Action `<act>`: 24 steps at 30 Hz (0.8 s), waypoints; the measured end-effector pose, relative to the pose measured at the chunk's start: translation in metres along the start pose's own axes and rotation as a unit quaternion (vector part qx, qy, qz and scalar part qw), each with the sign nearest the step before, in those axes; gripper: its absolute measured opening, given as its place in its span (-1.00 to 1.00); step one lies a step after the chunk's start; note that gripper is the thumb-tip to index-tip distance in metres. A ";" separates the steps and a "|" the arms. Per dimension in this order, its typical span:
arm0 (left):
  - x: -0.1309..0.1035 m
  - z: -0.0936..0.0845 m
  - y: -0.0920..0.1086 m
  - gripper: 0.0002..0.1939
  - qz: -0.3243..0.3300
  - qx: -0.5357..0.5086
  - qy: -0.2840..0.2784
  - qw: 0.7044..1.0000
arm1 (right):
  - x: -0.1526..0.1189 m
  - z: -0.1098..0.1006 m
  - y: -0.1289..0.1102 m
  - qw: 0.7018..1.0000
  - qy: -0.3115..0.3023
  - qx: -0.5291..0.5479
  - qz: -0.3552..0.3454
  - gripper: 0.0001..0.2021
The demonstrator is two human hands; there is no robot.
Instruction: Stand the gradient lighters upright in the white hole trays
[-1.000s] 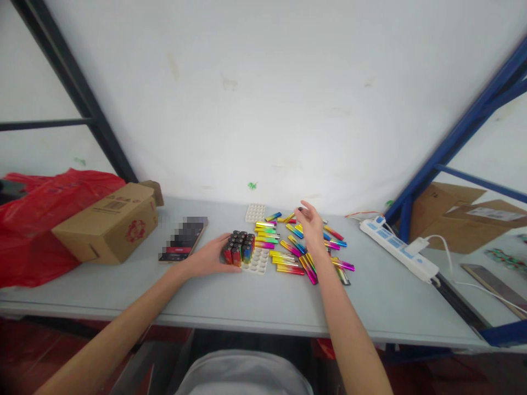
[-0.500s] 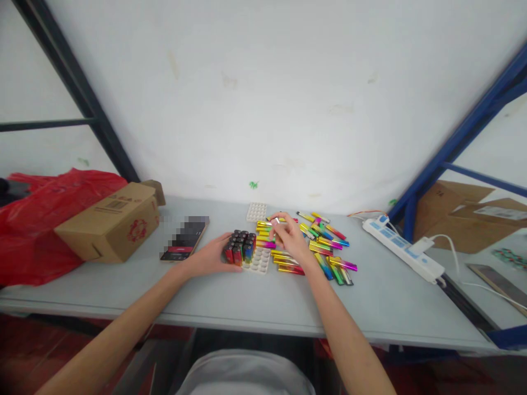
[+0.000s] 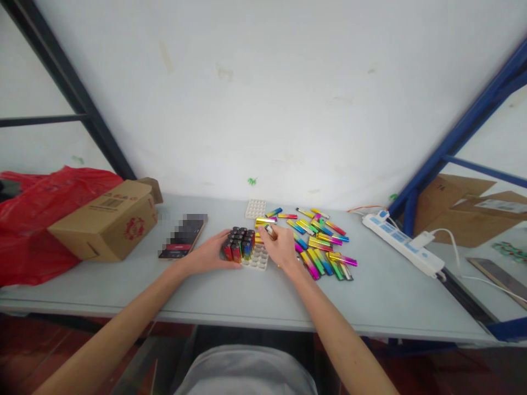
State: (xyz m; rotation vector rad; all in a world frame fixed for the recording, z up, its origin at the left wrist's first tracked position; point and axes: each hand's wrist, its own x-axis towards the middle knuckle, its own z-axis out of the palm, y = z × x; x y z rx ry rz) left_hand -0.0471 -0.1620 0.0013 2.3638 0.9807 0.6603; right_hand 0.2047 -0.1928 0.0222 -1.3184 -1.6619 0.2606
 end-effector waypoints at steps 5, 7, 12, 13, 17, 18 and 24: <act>0.000 0.001 -0.001 -0.07 0.004 -0.001 0.008 1.000 | -0.001 0.002 0.002 1.000 0.018 -0.006 0.013 -0.53; 0.000 0.001 0.000 -0.07 -0.003 0.002 0.009 1.000 | -0.001 0.001 0.001 1.000 0.020 -0.008 0.013 -0.55; -0.001 0.001 0.000 -0.05 -0.006 0.005 0.005 1.000 | -0.001 0.001 -0.003 1.000 0.022 -0.006 -0.002 -0.50; -0.001 0.001 0.000 -0.05 -0.004 0.005 0.006 1.000 | -0.001 0.001 -0.003 1.000 0.021 -0.006 -0.004 -0.50; 0.000 0.000 0.001 -0.07 0.001 0.009 0.007 1.000 | -0.001 0.001 0.000 1.000 0.018 -0.013 -0.001 -0.55; 0.000 -0.001 0.002 -0.08 -0.002 0.009 0.006 1.000 | -0.001 0.001 0.001 1.000 0.017 -0.013 0.001 -0.56; 0.000 -0.001 0.004 -0.08 -0.009 0.006 0.001 1.000 | 0.001 -0.007 -0.003 1.000 -0.013 -0.006 -0.014 -0.56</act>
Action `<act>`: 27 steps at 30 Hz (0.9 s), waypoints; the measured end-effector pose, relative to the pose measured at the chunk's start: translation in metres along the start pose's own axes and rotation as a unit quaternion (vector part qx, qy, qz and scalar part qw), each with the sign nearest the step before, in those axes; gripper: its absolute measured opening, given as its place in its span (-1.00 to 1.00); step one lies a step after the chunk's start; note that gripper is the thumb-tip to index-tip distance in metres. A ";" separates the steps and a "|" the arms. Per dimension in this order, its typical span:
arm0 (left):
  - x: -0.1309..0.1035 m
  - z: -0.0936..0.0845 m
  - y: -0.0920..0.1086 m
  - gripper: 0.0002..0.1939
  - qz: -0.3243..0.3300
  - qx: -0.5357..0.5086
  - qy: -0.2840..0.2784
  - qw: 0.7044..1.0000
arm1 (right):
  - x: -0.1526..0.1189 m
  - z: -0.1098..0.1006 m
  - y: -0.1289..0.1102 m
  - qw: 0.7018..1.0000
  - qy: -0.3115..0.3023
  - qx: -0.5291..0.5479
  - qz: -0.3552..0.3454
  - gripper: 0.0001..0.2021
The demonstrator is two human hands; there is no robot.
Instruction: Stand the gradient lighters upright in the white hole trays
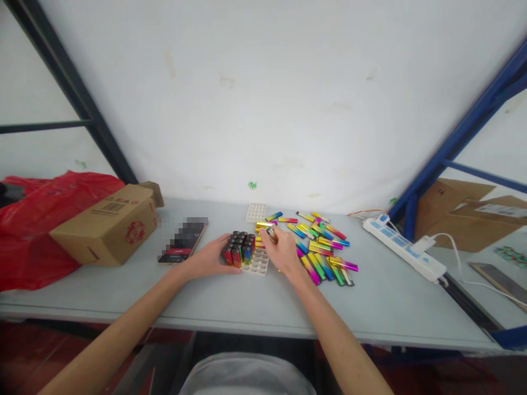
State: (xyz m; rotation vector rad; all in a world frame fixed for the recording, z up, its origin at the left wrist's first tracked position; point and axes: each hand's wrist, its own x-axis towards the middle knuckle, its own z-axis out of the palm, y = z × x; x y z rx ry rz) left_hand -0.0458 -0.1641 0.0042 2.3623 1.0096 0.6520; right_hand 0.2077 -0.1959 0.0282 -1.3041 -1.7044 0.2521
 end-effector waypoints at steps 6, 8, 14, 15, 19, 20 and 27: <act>0.000 0.002 0.000 -0.07 0.010 -0.016 0.007 1.000 | -0.008 -0.020 -0.017 0.991 -0.115 0.052 -0.048 -0.67; 0.000 0.002 0.001 -0.09 0.016 -0.022 0.003 1.000 | -0.016 -0.025 -0.022 0.988 -0.119 0.034 -0.089 -0.68; 0.000 0.002 0.001 -0.11 0.020 -0.028 0.007 0.999 | -0.043 -0.018 -0.020 0.987 -0.121 -0.025 -0.101 -0.64; 0.001 0.002 0.000 -0.12 0.022 -0.027 0.004 0.999 | -0.045 -0.015 -0.018 0.987 -0.126 -0.024 -0.096 -0.65; 0.002 0.003 -0.002 -0.13 0.027 -0.029 -0.002 0.999 | -0.049 -0.009 -0.014 0.981 -0.151 -0.042 -0.110 -0.73; 0.002 0.004 -0.003 -0.14 0.029 -0.030 -0.002 0.999 | -0.049 -0.009 -0.014 0.977 -0.163 -0.060 -0.122 -0.73; 0.002 0.006 -0.006 -0.17 0.030 -0.030 0.003 0.999 | -0.034 -0.007 -0.026 0.939 -0.185 -0.215 -0.194 -0.71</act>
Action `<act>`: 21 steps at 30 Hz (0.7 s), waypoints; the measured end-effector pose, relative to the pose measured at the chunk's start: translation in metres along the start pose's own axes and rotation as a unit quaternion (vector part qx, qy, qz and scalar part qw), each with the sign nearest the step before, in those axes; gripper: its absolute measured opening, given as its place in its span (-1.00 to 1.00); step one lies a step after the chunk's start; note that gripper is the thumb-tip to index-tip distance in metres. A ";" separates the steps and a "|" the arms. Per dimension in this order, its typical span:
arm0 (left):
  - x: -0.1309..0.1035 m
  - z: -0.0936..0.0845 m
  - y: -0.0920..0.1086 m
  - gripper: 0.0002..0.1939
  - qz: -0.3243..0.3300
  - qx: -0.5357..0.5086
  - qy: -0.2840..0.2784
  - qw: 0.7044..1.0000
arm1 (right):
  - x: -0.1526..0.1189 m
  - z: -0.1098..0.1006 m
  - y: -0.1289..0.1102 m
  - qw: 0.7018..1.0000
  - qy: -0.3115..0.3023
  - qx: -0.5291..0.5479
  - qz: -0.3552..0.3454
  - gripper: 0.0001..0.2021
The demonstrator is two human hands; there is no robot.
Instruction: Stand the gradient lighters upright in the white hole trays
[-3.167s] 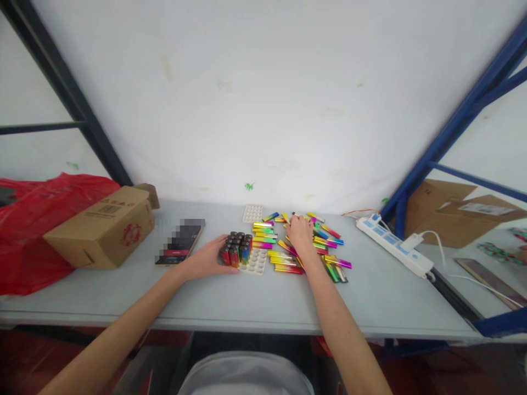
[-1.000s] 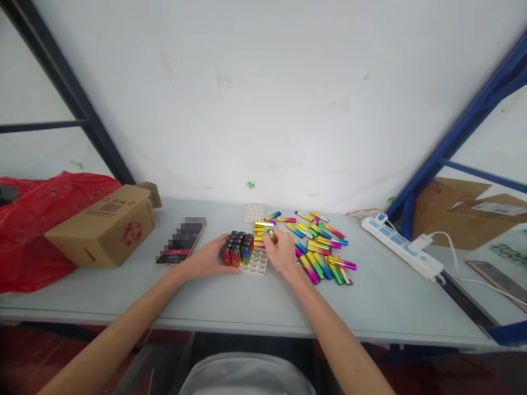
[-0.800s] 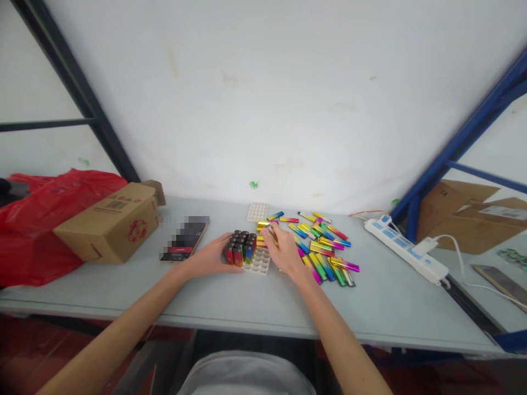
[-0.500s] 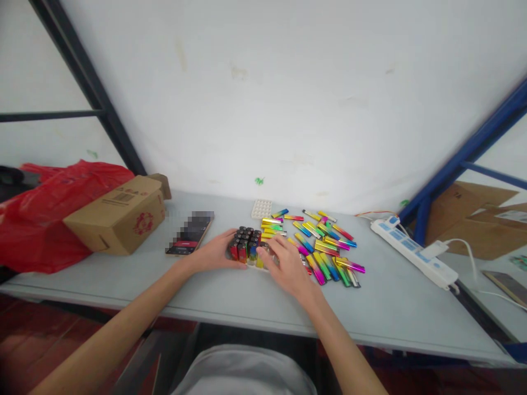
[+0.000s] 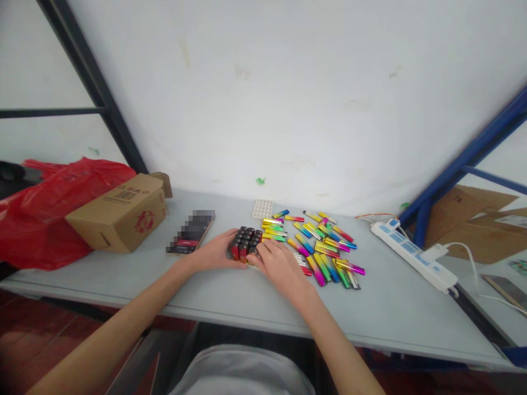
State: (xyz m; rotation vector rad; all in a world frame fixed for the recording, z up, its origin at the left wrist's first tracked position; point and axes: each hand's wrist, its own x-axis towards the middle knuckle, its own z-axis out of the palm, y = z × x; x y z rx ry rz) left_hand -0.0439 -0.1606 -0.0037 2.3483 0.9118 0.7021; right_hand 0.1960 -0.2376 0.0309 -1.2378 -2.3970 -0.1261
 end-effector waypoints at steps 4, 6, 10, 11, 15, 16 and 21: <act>-0.001 0.001 -0.001 -0.15 -0.002 -0.003 0.006 1.000 | 0.010 -0.012 0.000 0.998 -0.067 0.000 0.007 -0.74; -0.001 0.001 -0.002 -0.13 0.002 -0.006 0.009 1.000 | 0.012 -0.016 0.000 0.996 -0.093 -0.004 0.006 -0.75; -0.001 0.000 0.000 -0.13 -0.004 -0.002 0.003 1.000 | 0.013 -0.018 -0.001 0.994 -0.107 -0.021 0.032 -0.64; -0.001 0.000 0.001 -0.14 -0.006 -0.001 0.003 1.000 | 0.014 -0.019 0.002 0.994 -0.105 -0.006 0.038 -0.60; -0.001 -0.001 0.003 -0.11 -0.012 0.002 0.003 1.000 | 0.025 -0.017 0.042 0.993 -0.050 0.095 0.058 -0.52; -0.001 -0.001 0.003 -0.10 -0.014 0.004 0.001 1.000 | 0.031 -0.014 0.058 0.993 -0.012 0.091 0.072 -0.53; -0.002 -0.002 0.004 -0.06 -0.026 0.015 -0.003 1.000 | 0.073 0.017 0.137 0.996 -0.032 0.014 0.081 -0.68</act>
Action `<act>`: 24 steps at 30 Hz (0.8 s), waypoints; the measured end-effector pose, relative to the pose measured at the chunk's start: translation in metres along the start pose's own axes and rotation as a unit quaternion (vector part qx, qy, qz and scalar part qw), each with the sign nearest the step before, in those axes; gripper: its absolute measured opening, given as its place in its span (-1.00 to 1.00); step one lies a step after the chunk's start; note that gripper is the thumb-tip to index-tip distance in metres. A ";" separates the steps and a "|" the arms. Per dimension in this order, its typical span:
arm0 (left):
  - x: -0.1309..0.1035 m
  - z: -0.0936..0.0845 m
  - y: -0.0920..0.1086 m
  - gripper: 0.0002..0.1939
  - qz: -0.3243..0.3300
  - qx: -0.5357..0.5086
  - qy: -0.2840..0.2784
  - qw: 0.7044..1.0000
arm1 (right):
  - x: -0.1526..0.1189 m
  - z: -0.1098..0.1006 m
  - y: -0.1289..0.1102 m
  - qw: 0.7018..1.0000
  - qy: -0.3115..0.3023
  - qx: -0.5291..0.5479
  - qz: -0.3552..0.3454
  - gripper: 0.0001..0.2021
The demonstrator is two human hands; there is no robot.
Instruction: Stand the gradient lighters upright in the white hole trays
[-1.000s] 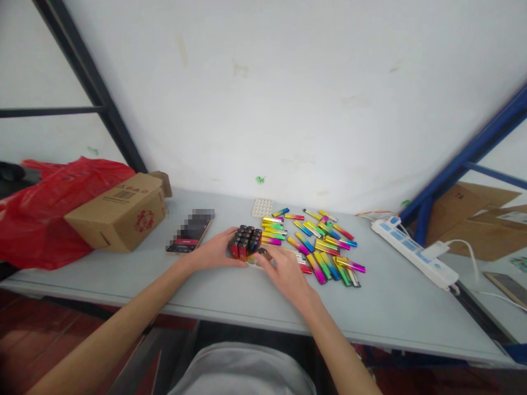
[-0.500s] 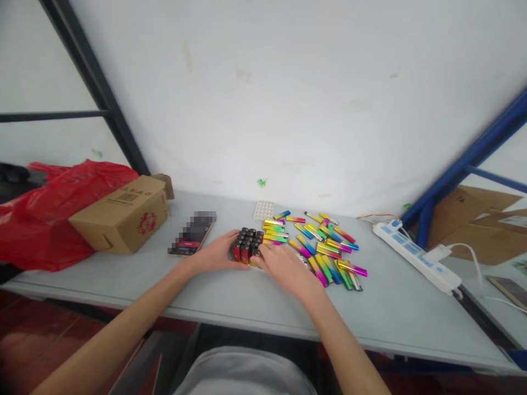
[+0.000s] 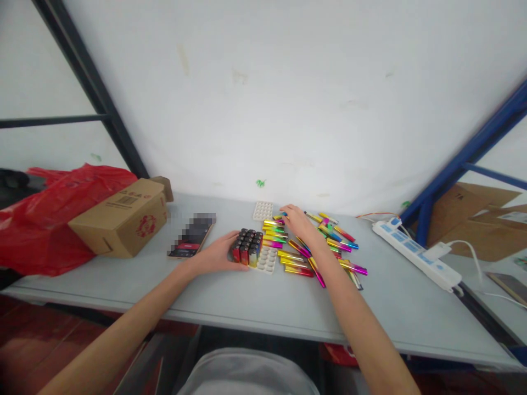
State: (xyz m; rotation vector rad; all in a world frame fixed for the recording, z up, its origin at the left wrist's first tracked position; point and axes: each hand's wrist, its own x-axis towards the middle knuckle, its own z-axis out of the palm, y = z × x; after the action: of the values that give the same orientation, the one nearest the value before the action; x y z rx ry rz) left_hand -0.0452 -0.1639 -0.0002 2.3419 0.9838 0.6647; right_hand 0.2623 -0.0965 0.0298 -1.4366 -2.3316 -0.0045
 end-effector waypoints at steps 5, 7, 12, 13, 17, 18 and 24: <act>0.000 -0.001 0.002 -0.08 0.004 0.009 -0.002 1.000 | 0.023 0.025 0.021 0.998 -0.061 -0.018 -0.011 -0.71; 0.000 -0.001 0.002 -0.10 0.014 0.008 0.004 1.000 | 0.021 0.026 0.023 0.998 -0.064 -0.014 -0.017 -0.76; 0.000 0.002 -0.001 -0.11 0.019 0.014 0.021 0.999 | 0.009 0.015 0.027 0.999 -0.038 0.006 -0.016 -0.80; 0.000 0.003 -0.002 -0.10 0.016 0.018 0.023 0.999 | 0.006 0.012 0.026 1.000 -0.010 0.025 -0.006 -0.80; -0.001 0.006 -0.005 -0.08 0.002 0.039 0.027 0.999 | -0.010 0.002 0.016 0.966 0.129 0.209 0.079 -0.73; -0.001 0.007 -0.005 -0.07 0.000 0.044 0.029 0.999 | -0.014 0.001 0.011 0.945 0.147 0.273 0.102 -0.69; 0.001 0.005 -0.002 -0.12 -0.004 0.056 0.037 0.998 | -0.033 0.002 -0.027 0.752 0.213 0.590 0.204 -0.50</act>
State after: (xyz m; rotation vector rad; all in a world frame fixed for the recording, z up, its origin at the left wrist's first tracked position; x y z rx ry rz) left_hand -0.0420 -0.1635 -0.0051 2.4253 1.0878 0.7138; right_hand 0.2516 -0.1370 0.0223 -1.0025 -1.0992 0.9654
